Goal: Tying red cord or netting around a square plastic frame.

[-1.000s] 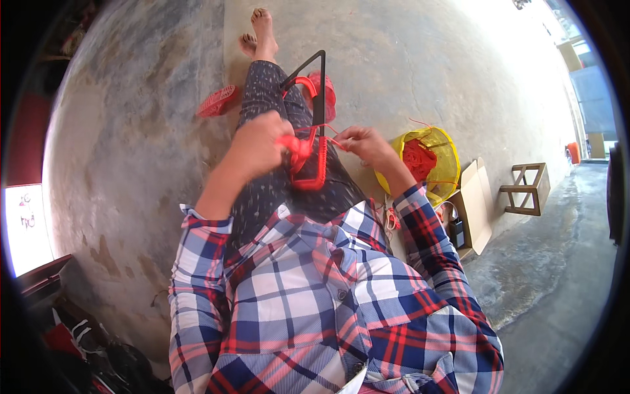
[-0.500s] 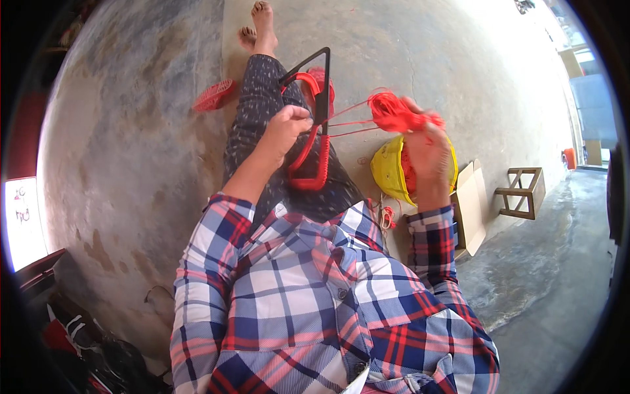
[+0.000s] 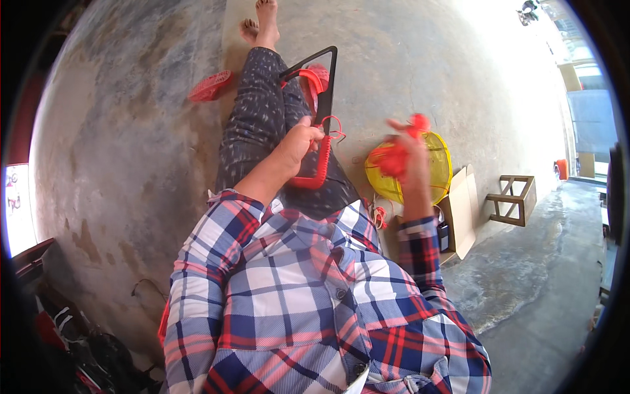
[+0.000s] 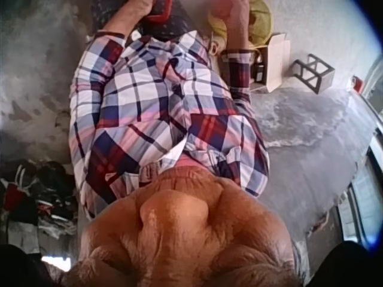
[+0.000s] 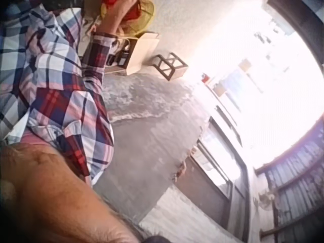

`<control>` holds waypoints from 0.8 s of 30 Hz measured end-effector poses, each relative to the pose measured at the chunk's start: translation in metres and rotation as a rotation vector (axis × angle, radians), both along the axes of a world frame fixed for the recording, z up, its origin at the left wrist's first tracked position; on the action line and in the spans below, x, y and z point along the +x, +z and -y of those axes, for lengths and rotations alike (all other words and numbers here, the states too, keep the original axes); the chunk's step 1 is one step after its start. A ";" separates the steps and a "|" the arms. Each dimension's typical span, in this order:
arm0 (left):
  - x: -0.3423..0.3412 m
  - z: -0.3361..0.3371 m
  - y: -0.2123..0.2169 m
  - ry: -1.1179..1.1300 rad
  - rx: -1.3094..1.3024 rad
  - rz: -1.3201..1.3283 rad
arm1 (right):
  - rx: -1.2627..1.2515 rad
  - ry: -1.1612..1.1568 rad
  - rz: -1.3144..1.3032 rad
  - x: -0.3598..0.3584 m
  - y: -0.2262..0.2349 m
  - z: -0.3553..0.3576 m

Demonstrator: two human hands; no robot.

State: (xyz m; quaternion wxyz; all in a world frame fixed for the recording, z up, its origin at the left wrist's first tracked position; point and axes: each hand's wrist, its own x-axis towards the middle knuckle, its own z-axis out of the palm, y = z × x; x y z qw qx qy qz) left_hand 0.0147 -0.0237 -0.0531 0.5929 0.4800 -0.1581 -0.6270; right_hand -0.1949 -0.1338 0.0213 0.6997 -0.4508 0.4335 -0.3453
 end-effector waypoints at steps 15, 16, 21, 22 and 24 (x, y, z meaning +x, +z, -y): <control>-0.001 0.009 -0.002 0.008 0.090 -0.101 | 0.236 0.390 0.318 0.029 0.059 -0.065; -0.002 0.009 0.000 0.014 0.119 -0.083 | 0.267 0.419 0.342 0.029 0.060 -0.068; -0.008 0.009 -0.007 0.239 -0.022 0.614 | 0.257 0.425 0.578 0.027 0.078 -0.050; -0.018 0.011 0.012 0.388 -0.131 1.304 | 0.257 0.419 0.579 0.029 0.088 -0.051; -0.026 0.005 0.051 0.459 -0.273 1.443 | 0.077 0.510 0.632 0.036 0.110 -0.057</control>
